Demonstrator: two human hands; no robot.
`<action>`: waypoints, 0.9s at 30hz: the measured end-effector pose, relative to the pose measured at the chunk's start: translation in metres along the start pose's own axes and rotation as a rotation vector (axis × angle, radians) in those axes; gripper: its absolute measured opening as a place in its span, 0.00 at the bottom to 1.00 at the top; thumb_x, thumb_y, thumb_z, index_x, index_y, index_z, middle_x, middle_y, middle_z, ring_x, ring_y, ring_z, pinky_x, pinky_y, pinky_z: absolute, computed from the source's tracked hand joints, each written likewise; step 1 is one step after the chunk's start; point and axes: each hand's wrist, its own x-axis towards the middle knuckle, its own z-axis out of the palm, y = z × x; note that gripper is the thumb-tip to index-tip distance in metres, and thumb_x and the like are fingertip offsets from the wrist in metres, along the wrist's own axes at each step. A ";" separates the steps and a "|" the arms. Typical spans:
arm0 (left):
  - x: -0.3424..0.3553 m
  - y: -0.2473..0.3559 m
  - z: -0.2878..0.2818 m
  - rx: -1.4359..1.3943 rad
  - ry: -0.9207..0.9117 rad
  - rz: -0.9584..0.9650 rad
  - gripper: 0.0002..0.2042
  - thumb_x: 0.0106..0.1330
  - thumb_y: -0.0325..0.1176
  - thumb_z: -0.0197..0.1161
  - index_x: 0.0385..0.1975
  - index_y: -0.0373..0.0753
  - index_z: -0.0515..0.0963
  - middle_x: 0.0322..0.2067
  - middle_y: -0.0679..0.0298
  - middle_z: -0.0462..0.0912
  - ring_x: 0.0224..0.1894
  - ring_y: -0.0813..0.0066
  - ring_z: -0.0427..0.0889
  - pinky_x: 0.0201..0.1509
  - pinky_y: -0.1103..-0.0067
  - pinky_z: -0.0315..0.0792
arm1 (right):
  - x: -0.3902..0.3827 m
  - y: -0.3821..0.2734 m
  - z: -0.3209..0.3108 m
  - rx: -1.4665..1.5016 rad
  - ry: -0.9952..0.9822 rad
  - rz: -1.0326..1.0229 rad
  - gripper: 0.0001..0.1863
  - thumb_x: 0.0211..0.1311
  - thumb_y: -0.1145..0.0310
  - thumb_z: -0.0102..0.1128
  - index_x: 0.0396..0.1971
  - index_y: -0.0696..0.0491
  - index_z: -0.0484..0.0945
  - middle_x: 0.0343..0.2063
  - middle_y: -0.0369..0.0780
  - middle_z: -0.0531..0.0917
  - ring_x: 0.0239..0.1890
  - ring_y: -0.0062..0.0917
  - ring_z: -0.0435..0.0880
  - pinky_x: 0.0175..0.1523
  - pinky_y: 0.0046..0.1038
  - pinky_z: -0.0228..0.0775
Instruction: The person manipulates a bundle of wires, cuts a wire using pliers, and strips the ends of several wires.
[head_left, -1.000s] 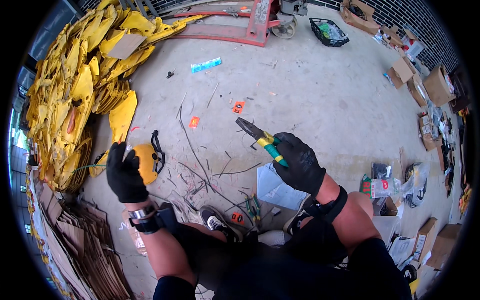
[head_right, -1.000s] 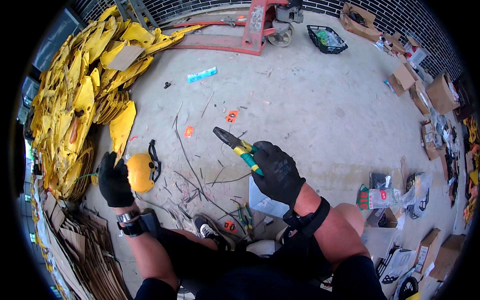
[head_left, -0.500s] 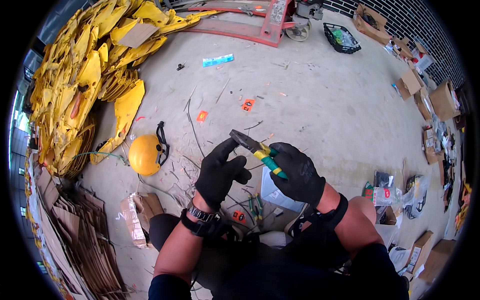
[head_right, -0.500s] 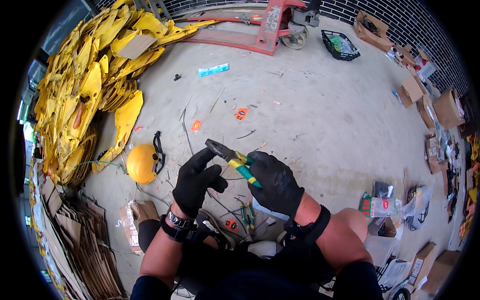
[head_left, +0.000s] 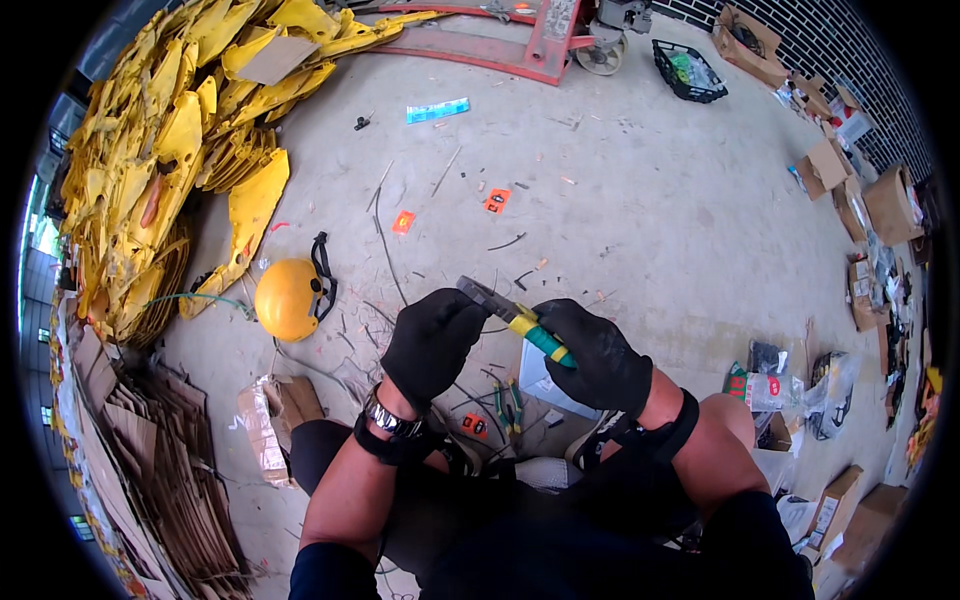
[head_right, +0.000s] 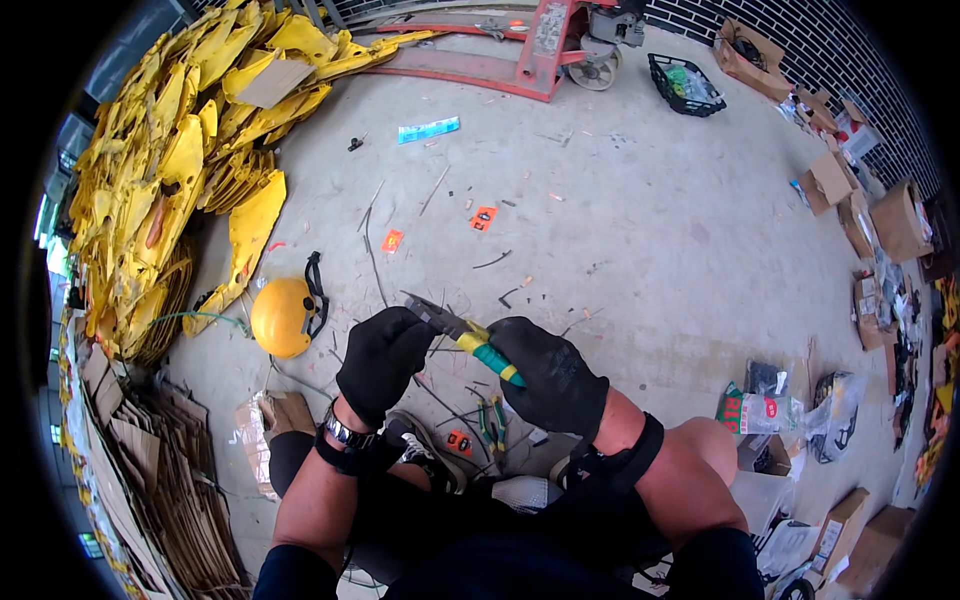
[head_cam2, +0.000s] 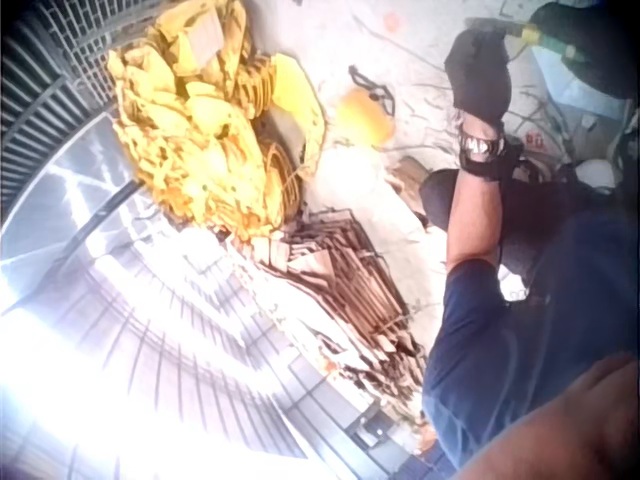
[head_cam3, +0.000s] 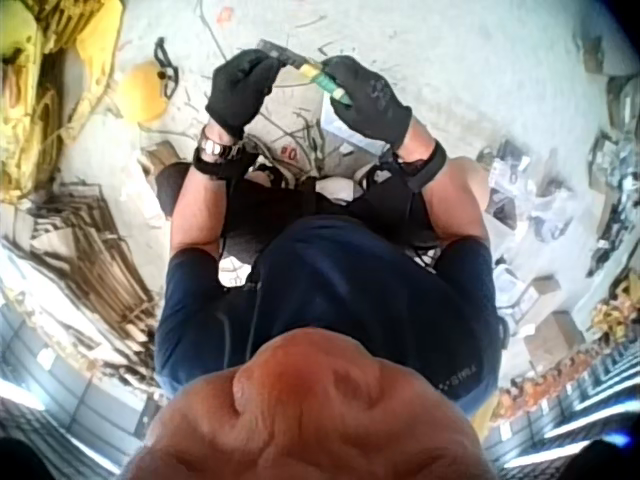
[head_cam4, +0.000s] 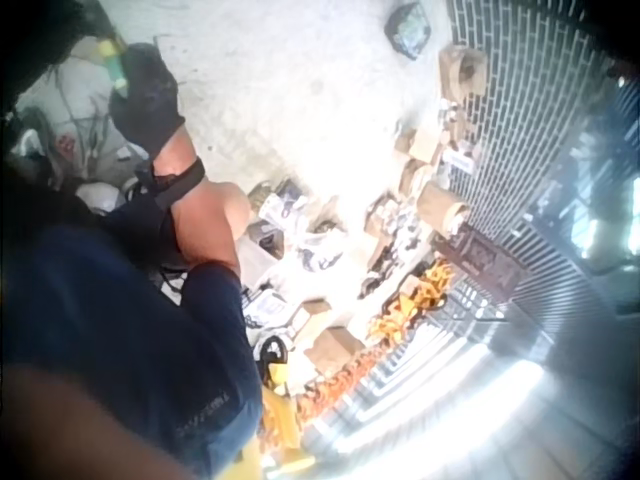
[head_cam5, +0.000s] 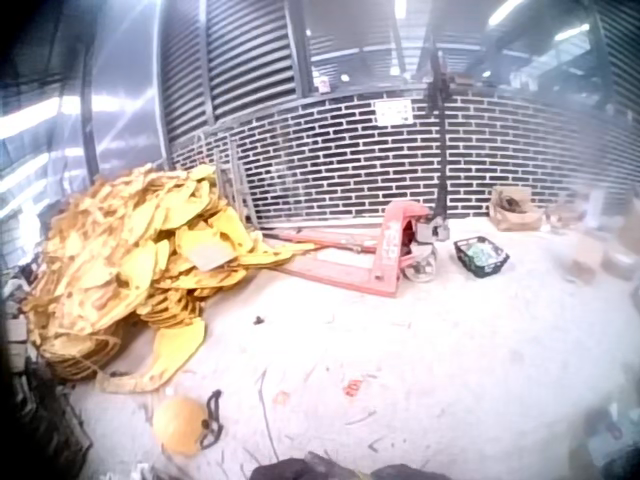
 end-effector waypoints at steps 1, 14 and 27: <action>0.000 0.001 0.001 0.025 0.007 0.045 0.07 0.66 0.31 0.60 0.32 0.35 0.80 0.17 0.68 0.76 0.19 0.84 0.72 0.23 0.81 0.67 | -0.002 0.000 0.000 0.040 -0.008 0.025 0.24 0.48 0.79 0.58 0.48 0.56 0.69 0.45 0.50 0.76 0.42 0.50 0.78 0.44 0.41 0.74; -0.008 0.011 0.001 -0.011 -0.051 -0.005 0.04 0.60 0.25 0.64 0.33 0.34 0.83 0.22 0.68 0.81 0.25 0.87 0.76 0.29 0.85 0.70 | 0.000 -0.009 -0.011 0.259 -0.206 0.358 0.24 0.55 0.72 0.60 0.54 0.56 0.71 0.37 0.49 0.82 0.36 0.44 0.83 0.40 0.37 0.74; -0.010 0.011 -0.006 -0.066 -0.140 -0.032 0.04 0.60 0.23 0.65 0.32 0.34 0.84 0.27 0.66 0.84 0.28 0.85 0.78 0.32 0.85 0.72 | -0.002 -0.005 -0.015 0.396 -0.303 0.338 0.18 0.60 0.70 0.60 0.50 0.56 0.72 0.35 0.45 0.81 0.35 0.35 0.82 0.42 0.33 0.72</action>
